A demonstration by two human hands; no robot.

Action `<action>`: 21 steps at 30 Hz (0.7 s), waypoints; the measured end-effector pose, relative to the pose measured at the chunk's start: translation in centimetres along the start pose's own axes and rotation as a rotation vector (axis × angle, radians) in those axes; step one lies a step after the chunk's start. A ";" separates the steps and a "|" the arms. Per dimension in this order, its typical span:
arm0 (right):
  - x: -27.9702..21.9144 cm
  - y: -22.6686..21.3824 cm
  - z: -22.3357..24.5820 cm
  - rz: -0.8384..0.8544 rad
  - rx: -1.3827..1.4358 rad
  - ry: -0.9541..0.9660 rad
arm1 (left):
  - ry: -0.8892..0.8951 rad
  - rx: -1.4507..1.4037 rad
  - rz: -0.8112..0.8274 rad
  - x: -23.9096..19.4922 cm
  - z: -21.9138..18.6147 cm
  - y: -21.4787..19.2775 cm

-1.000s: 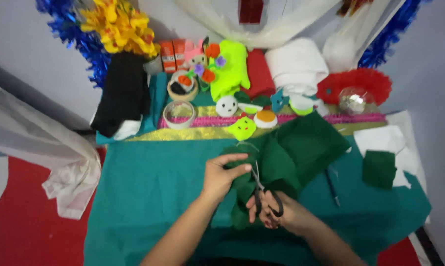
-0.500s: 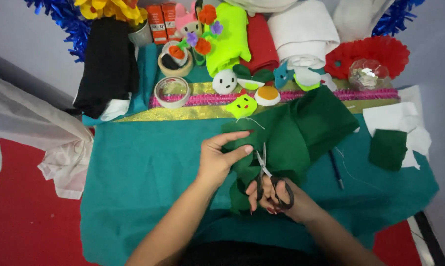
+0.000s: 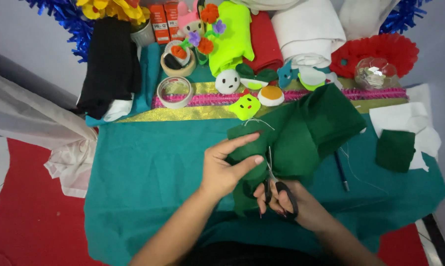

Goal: Cutting shapes out of green felt fabric using scissors on a decorated craft table.

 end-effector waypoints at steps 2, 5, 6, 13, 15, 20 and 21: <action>0.0 -0.3 -0.5 0.014 0.003 0.020 | -0.009 0.011 0.004 -0.2 0.0 -0.1; 0.1 -0.4 -1.1 0.004 -0.030 -0.010 | -0.005 0.008 0.010 -0.2 -0.2 -0.1; 0.2 -0.4 -1.3 -0.019 -0.061 -0.056 | 0.003 -0.003 0.011 -0.2 -0.3 -0.2; -0.7 -0.1 -2.4 -0.075 -0.126 -0.100 | -0.007 -0.161 0.098 -0.1 0.1 -0.5; -0.9 -0.8 -3.5 -0.147 -0.190 -0.079 | 0.029 -0.190 0.158 0.1 0.4 -0.4; -1.1 -2.0 -5.6 -0.161 -0.236 -0.045 | -0.023 -0.457 0.168 0.6 1.7 0.0; -1.3 -1.8 -5.3 -0.150 -0.295 -0.007 | -0.083 -0.639 0.170 0.6 2.2 0.2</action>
Point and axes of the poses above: each hand's wrist, its own x-axis towards the middle knuckle, its own y-axis out of the palm, z = x × y, the point moved 1 cm from there along x, towards the middle knuckle, and after that the axes turned 5 degrees about x, right-handed, at the moved point
